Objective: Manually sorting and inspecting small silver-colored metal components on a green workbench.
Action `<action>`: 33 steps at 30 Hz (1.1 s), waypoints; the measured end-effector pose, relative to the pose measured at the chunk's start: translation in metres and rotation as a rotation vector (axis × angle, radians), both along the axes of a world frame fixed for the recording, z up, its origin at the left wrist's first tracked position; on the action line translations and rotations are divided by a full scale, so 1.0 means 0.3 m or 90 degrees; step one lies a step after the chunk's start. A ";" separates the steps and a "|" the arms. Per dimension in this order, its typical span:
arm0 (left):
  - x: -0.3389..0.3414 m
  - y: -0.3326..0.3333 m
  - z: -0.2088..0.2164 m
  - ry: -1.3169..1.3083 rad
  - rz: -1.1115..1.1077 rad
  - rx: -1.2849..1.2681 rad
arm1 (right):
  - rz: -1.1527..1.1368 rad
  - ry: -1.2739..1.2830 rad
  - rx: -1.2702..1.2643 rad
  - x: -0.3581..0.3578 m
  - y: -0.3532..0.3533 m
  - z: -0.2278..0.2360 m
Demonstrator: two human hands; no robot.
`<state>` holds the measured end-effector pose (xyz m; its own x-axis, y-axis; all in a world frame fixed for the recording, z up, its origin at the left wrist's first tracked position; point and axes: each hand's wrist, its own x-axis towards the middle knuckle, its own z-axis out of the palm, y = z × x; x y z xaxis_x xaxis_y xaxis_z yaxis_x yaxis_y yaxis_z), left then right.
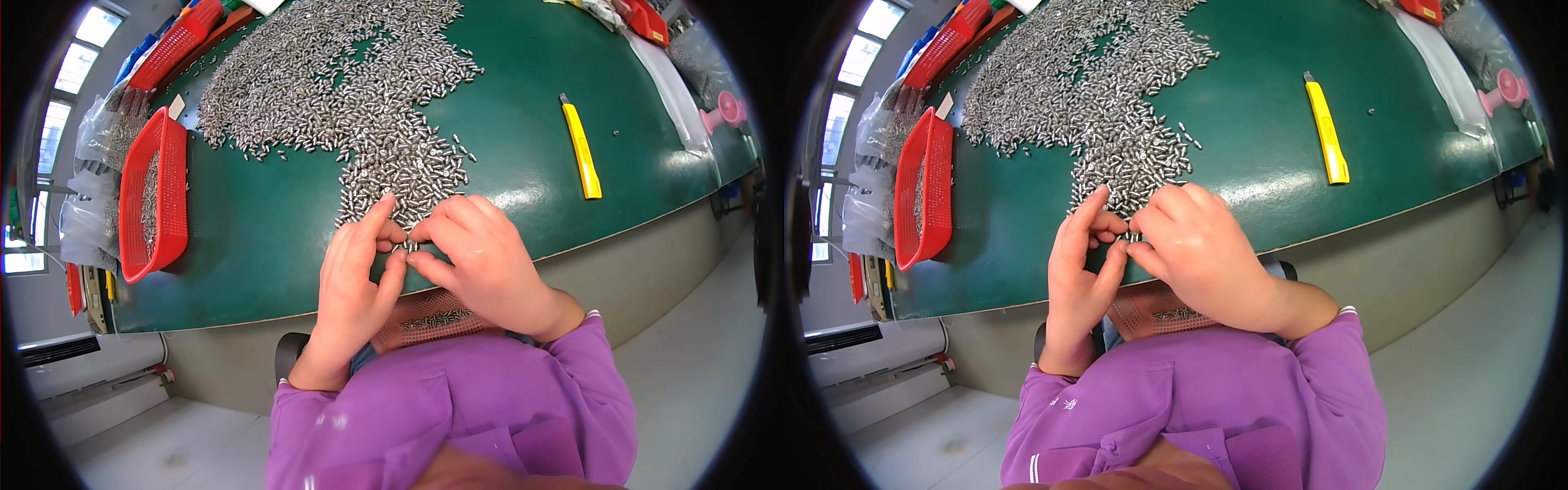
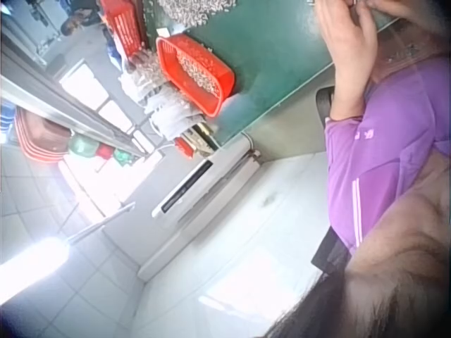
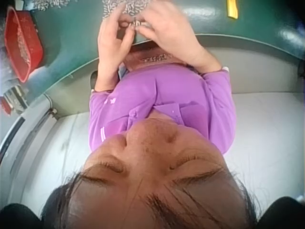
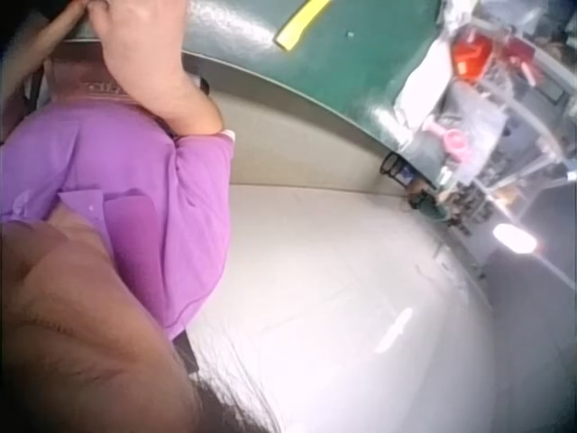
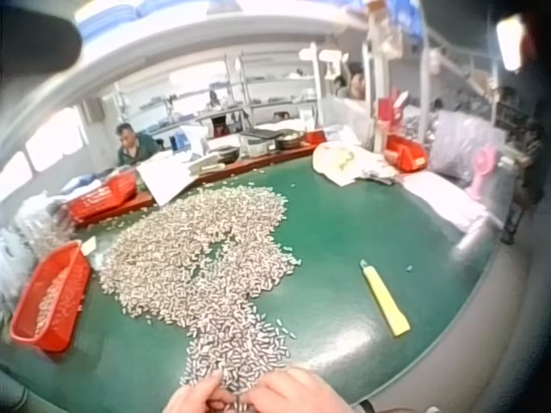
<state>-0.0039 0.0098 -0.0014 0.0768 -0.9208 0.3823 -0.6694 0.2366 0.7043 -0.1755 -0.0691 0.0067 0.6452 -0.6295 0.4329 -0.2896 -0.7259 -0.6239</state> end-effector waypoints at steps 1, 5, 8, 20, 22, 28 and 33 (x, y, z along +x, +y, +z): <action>-0.001 0.000 0.000 0.000 0.001 0.000 | -0.003 0.005 -0.010 0.003 0.003 -0.003; -0.002 -0.002 0.000 0.008 0.010 0.011 | -0.005 0.003 -0.022 0.007 0.004 -0.009; 0.002 -0.001 -0.001 0.004 0.005 0.015 | 0.006 0.001 -0.024 0.005 -0.001 -0.012; 0.011 0.021 0.026 0.018 -0.020 0.044 | 0.043 -0.046 -0.012 -0.003 -0.008 -0.010; 0.009 0.022 0.024 0.027 -0.016 0.048 | 0.040 -0.051 -0.009 -0.005 -0.007 -0.008; 0.012 0.026 0.023 0.034 -0.009 0.049 | 0.031 -0.045 -0.007 -0.009 -0.005 -0.010; 0.011 0.030 0.030 -0.019 0.005 0.043 | 0.026 -0.046 -0.017 -0.007 -0.006 -0.010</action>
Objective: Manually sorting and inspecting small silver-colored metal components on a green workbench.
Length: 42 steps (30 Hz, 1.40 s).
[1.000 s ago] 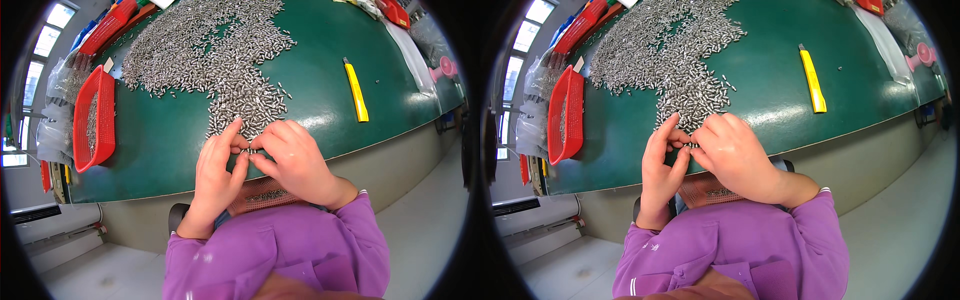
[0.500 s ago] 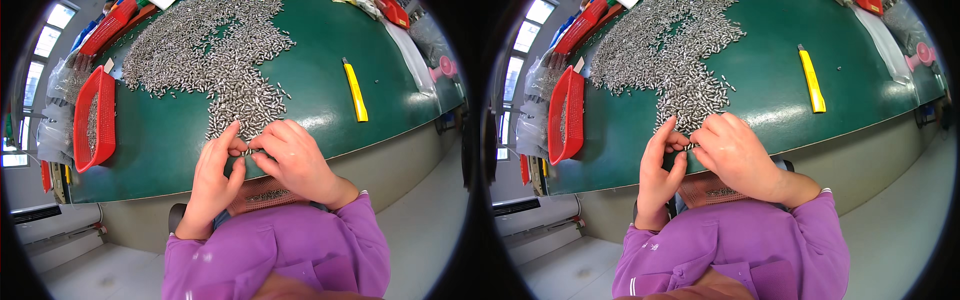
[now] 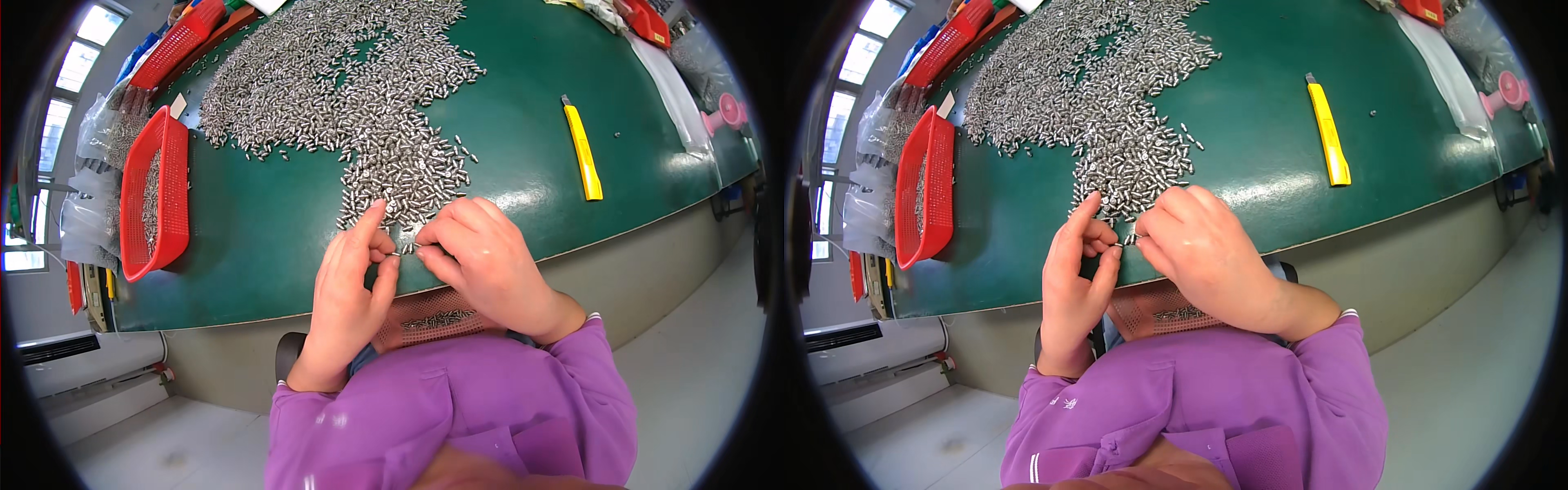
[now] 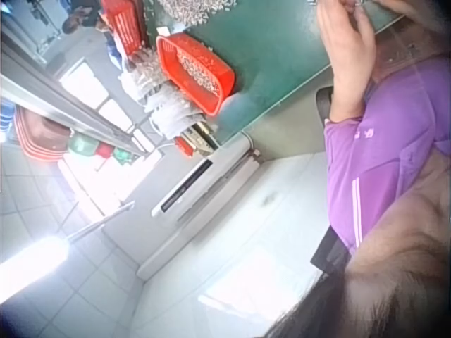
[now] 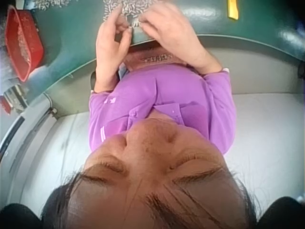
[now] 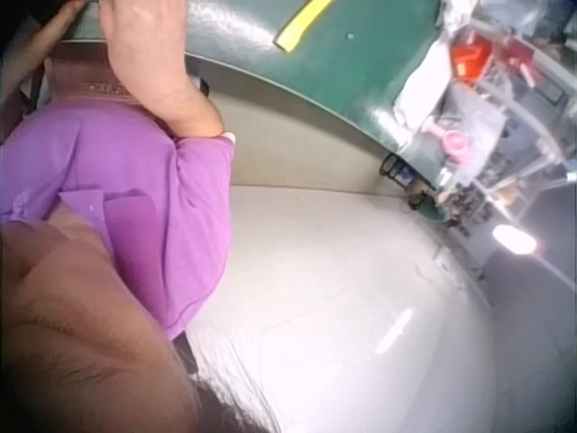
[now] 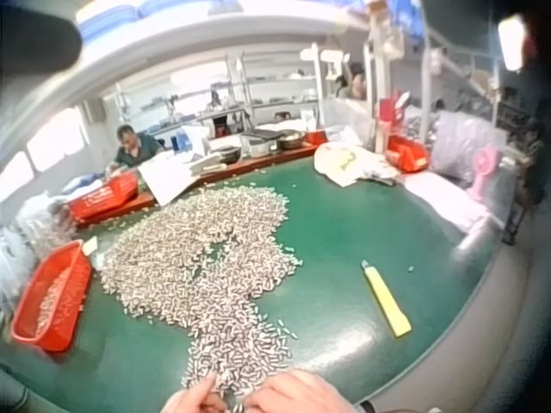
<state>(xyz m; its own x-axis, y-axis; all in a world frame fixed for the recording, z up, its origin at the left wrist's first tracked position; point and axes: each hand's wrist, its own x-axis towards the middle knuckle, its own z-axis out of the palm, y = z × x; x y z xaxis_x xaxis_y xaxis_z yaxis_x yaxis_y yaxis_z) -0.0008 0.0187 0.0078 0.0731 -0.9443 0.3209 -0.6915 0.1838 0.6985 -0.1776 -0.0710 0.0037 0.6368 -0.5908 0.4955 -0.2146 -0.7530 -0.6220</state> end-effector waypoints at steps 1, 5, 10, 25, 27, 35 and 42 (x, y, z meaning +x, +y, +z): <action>0.000 0.001 -0.001 0.001 0.000 0.000 | -0.005 -0.002 -0.003 0.001 0.000 -0.004; -0.003 0.005 -0.009 -0.004 0.045 -0.004 | -0.007 0.004 -0.001 0.003 0.003 0.003; -0.008 0.003 -0.014 -0.009 0.052 -0.006 | -0.004 0.009 0.008 0.003 0.001 0.003; 0.002 -0.003 -0.005 0.003 0.010 -0.013 | 0.008 -0.011 0.025 0.000 -0.010 0.009; 0.003 -0.002 -0.007 0.016 0.008 -0.010 | 0.010 -0.014 0.026 0.000 -0.010 0.010; 0.003 -0.007 -0.019 0.054 0.008 -0.010 | 0.004 -0.014 0.021 0.003 -0.011 0.010; 0.004 -0.019 -0.013 0.069 -0.025 -0.001 | -0.014 -0.006 0.002 0.012 -0.006 0.003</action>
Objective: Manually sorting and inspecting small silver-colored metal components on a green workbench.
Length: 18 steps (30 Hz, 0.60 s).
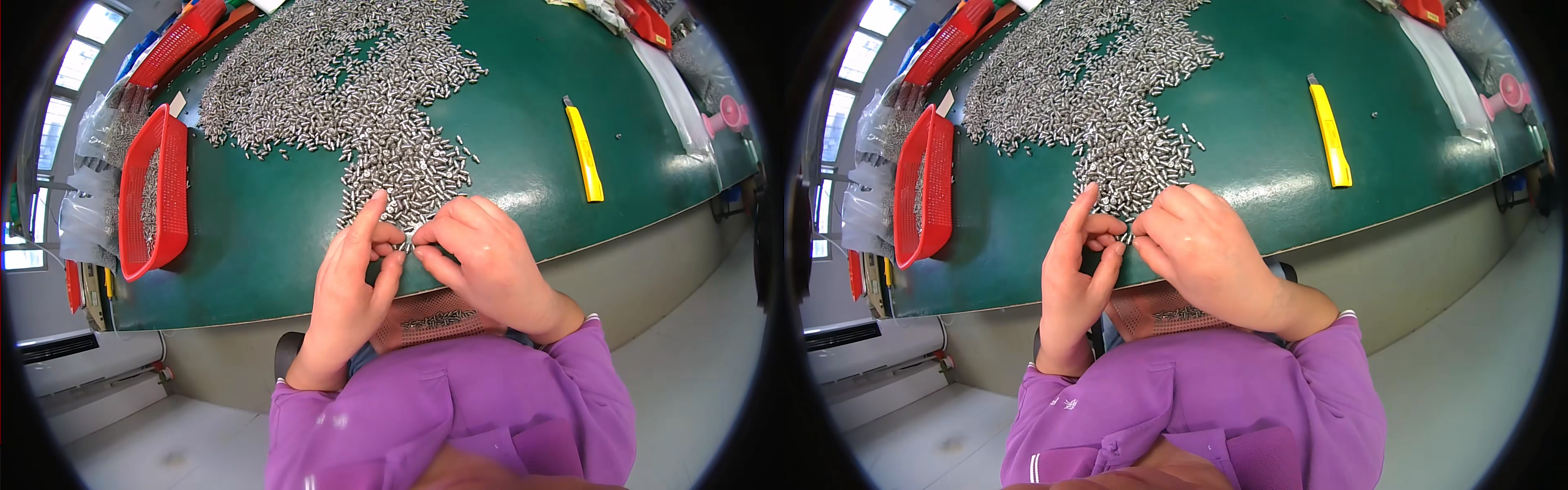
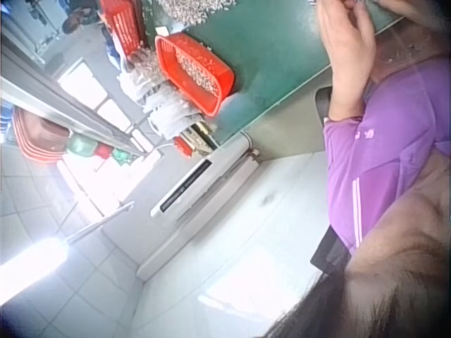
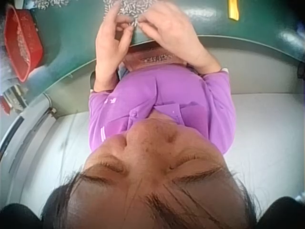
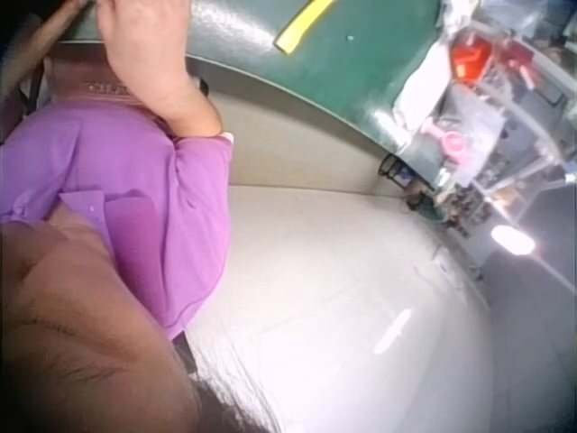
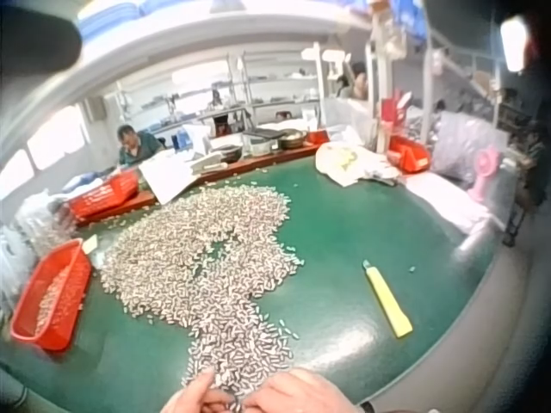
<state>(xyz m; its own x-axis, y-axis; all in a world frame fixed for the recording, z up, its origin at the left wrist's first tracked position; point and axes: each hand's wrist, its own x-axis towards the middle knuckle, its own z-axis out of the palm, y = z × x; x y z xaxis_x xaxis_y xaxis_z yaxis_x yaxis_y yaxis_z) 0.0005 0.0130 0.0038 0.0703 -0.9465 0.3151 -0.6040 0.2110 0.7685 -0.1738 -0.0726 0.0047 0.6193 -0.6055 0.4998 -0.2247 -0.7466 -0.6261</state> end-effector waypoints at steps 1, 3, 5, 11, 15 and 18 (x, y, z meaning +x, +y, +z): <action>-0.001 -0.001 0.002 0.000 0.000 0.000 | -0.001 0.002 0.002 0.001 0.000 0.000; -0.002 -0.001 0.006 -0.006 -0.002 0.006 | -0.002 0.005 0.005 0.001 0.000 -0.001; -0.002 0.001 0.011 -0.009 -0.003 0.010 | -0.002 0.005 0.004 0.001 0.001 -0.002; -0.001 0.001 0.005 -0.004 -0.011 0.006 | -0.001 -0.003 0.014 0.001 -0.001 -0.006; 0.001 -0.005 0.008 0.001 -0.024 -0.004 | -0.006 -0.001 0.006 0.003 -0.002 -0.007; 0.004 -0.005 0.009 0.015 -0.030 0.006 | -0.015 0.006 0.004 0.005 0.000 -0.004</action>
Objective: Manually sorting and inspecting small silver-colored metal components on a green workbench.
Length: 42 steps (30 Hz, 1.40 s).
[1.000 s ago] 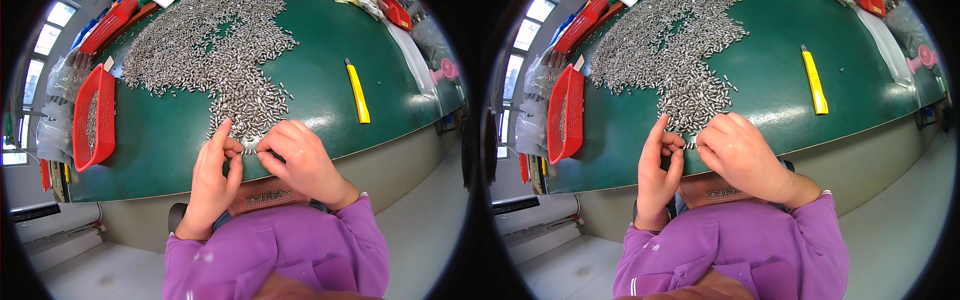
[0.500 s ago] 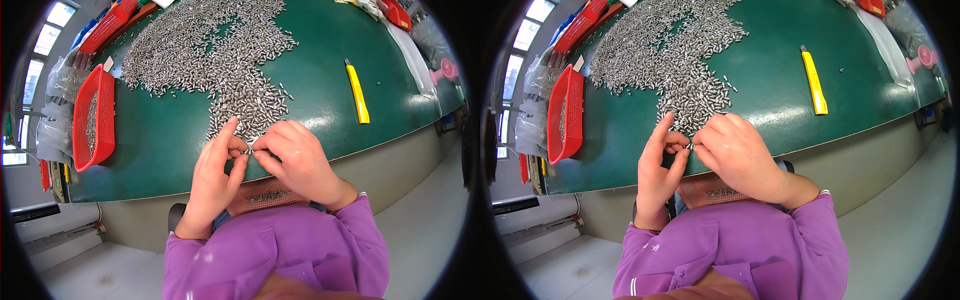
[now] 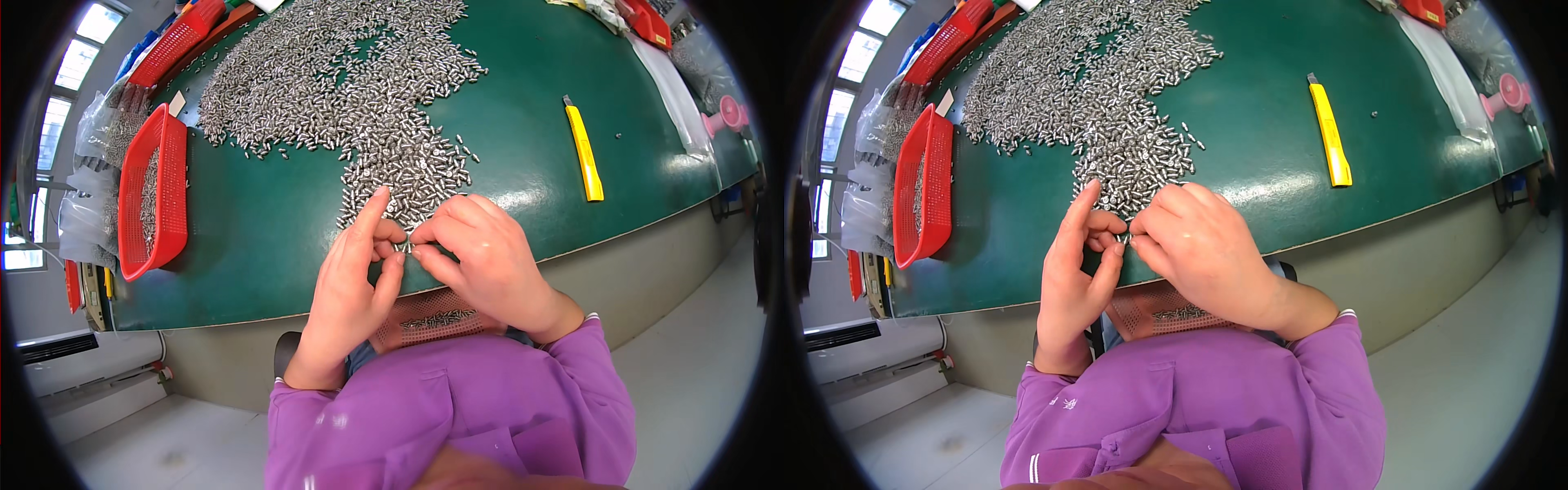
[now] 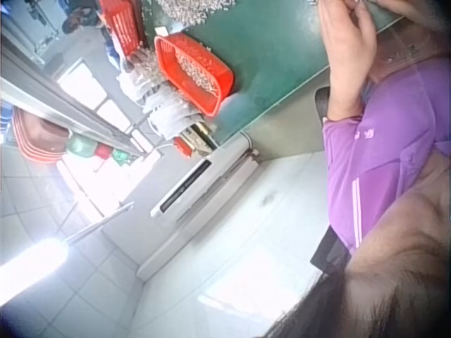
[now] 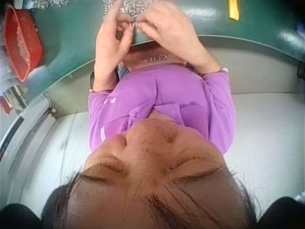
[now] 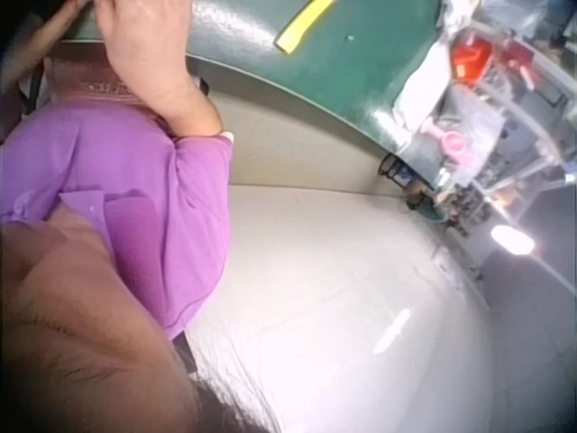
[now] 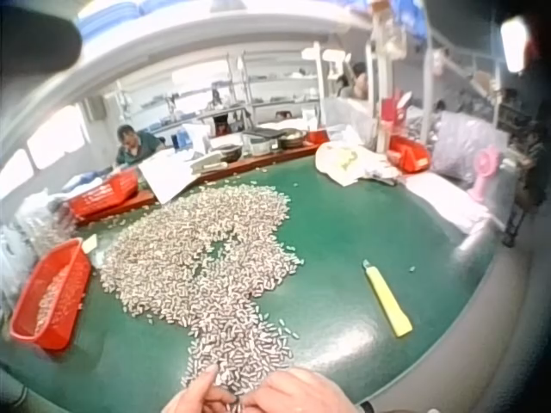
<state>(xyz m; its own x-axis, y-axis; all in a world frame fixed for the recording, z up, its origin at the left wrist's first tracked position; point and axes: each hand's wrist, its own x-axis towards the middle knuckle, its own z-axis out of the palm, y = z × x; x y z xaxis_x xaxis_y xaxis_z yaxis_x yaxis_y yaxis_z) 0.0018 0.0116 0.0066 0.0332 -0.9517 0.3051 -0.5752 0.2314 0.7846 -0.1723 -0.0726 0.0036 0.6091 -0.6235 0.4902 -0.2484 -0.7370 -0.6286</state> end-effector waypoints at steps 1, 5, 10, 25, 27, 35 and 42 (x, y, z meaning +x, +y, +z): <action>0.000 0.000 0.000 0.000 0.000 0.000 | -0.003 0.004 0.003 0.001 0.000 -0.001; -0.008 0.000 -0.001 0.016 0.028 0.024 | -0.007 0.017 0.014 -0.001 -0.001 0.000; -0.012 0.003 0.008 -0.002 0.040 0.034 | -0.012 0.020 0.012 0.004 0.004 0.003; -0.009 0.023 0.002 0.015 0.058 0.060 | -0.003 0.022 0.024 0.008 0.015 0.007; -0.009 0.025 0.008 -0.004 0.057 0.060 | 0.001 0.019 0.028 0.007 0.013 0.003; -0.010 0.030 0.002 -0.032 0.068 0.014 | 0.025 0.006 0.032 0.001 0.009 -0.014; -0.006 0.034 0.002 -0.036 0.065 0.024 | 0.027 0.023 0.024 0.006 0.009 -0.006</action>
<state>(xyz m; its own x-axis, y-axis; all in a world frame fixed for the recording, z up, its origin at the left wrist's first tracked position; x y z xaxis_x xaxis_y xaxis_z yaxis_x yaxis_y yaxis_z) 0.0000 0.0217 0.0073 0.1138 -0.9551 0.2736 -0.6375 0.1410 0.7574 -0.1706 -0.0700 0.0018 0.6525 -0.6140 0.4441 -0.2404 -0.7235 -0.6471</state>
